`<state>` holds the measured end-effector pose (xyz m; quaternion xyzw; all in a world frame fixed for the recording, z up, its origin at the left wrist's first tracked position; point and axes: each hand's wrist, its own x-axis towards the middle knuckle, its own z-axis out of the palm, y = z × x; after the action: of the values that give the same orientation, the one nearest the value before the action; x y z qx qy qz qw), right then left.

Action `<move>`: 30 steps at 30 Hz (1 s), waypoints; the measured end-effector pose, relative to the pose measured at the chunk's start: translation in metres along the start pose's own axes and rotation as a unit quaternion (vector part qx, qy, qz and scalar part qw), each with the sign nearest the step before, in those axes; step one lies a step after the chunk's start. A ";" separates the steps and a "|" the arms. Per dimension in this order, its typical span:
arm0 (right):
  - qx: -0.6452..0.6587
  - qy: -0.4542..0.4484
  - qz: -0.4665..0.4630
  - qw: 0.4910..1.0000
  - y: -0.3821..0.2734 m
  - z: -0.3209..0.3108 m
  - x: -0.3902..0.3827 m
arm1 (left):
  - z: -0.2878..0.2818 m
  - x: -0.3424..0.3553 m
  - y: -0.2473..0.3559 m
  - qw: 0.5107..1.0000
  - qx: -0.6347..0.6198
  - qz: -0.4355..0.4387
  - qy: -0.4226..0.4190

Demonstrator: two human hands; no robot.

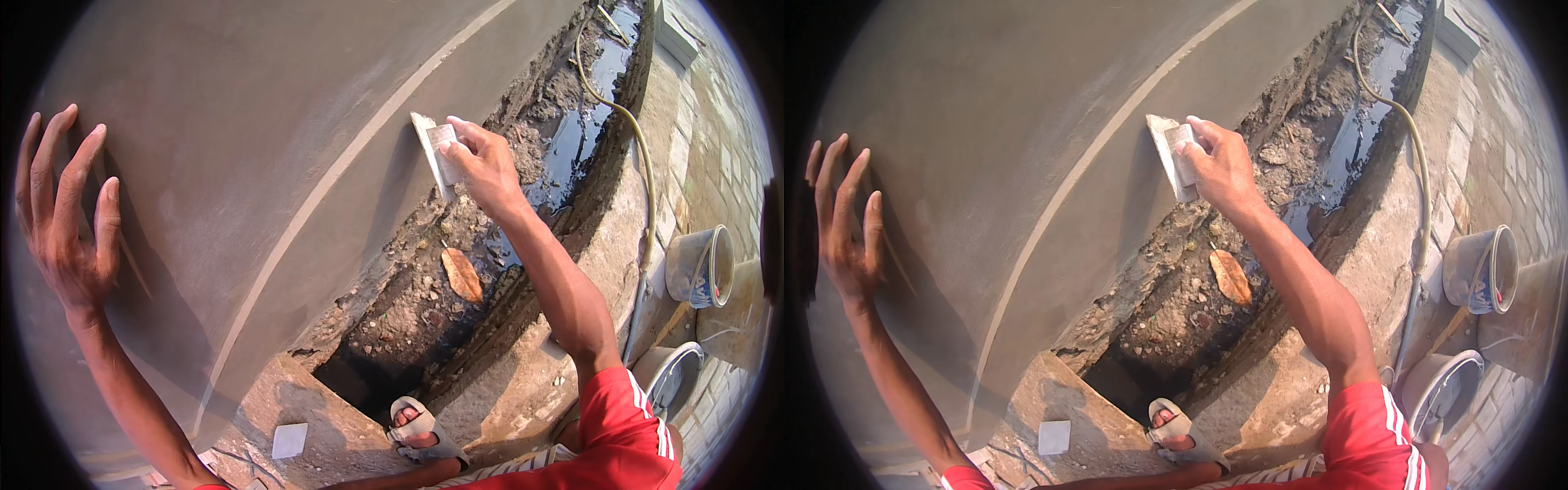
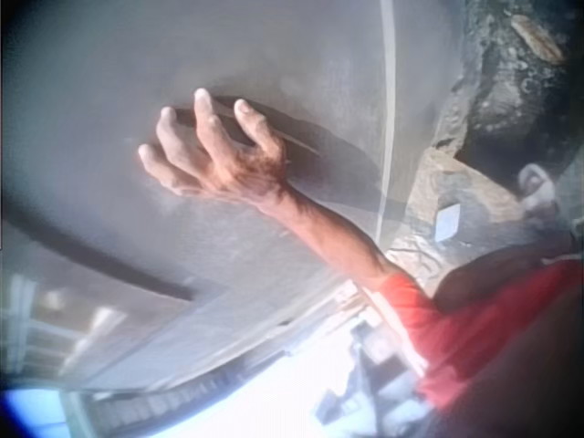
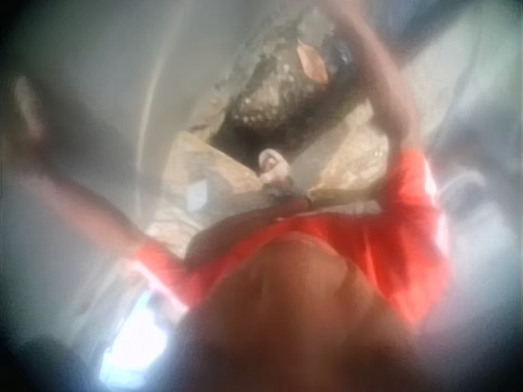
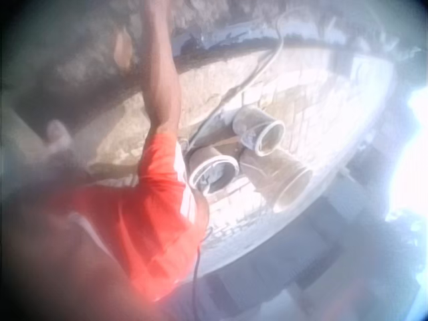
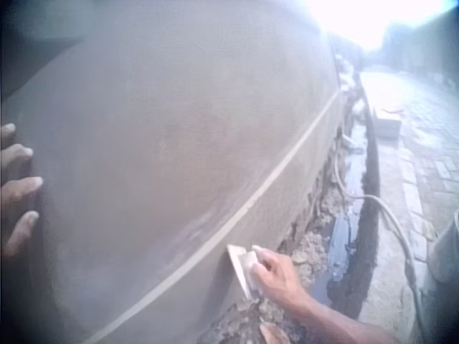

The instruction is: The person smooths wet cement on a vertical wall using a trowel. They repeatedly scrape and level the surface, occasionally dipping the trowel into a bucket of water to clean it before continuing.

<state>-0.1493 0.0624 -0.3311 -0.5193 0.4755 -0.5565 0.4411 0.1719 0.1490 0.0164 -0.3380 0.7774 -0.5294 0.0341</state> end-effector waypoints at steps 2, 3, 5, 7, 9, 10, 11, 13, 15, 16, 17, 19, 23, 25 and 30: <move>0.091 -0.001 0.035 0.995 0.002 -0.010 -0.006 | -0.001 0.001 0.001 1.000 0.000 0.000 -0.004; 0.155 0.023 0.061 0.986 0.000 -0.019 -0.003 | -0.001 0.000 0.002 1.000 0.003 -0.001 -0.007; 0.234 0.020 0.079 0.969 -0.006 -0.054 0.022 | -0.002 0.002 0.000 1.000 0.012 0.001 -0.011; 0.286 0.017 0.095 0.953 -0.022 -0.072 0.036 | -0.001 0.000 0.001 1.000 0.019 -0.001 -0.011; 0.260 0.010 0.072 0.963 -0.020 -0.073 0.046 | -0.002 -0.002 0.001 1.000 0.024 -0.002 -0.015; 0.233 0.013 0.057 0.971 -0.020 -0.069 0.050 | -0.005 -0.001 0.000 0.999 0.027 -0.001 -0.017; 0.206 0.017 0.041 0.978 -0.020 -0.066 0.055 | -0.008 -0.001 -0.001 0.999 0.028 0.001 -0.021; 0.123 0.035 0.003 0.992 -0.015 -0.061 0.063 | -0.002 -0.004 0.000 1.000 0.017 0.000 -0.026; 0.091 0.048 -0.059 0.993 -0.012 -0.050 0.068 | 0.002 -0.007 -0.004 0.999 0.010 0.001 -0.033; 0.069 0.052 -0.077 0.993 -0.014 -0.047 0.071 | 0.003 -0.009 -0.006 0.999 0.009 0.002 -0.038; 0.058 0.069 -0.097 0.991 -0.016 -0.042 0.073 | 0.004 -0.010 -0.007 0.999 0.010 0.003 -0.043; 0.040 0.103 -0.135 0.985 -0.020 -0.030 0.076 | 0.002 -0.011 -0.010 0.999 0.008 0.005 -0.052; -0.139 0.136 -0.134 0.972 0.008 -0.011 0.076 | 0.000 -0.008 -0.007 0.999 -0.002 0.002 -0.052; -0.142 0.110 -0.117 0.977 0.022 -0.007 0.057 | -0.007 -0.006 -0.008 0.999 0.003 0.005 -0.054; -0.106 0.097 -0.075 0.987 0.043 -0.052 0.040 | 0.009 -0.002 0.015 1.000 0.003 -0.016 0.005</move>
<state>-0.2040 0.0198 -0.3675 -0.5407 0.5319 -0.5827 0.2920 0.1699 0.1459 -0.0013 -0.3476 0.7706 -0.5337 0.0230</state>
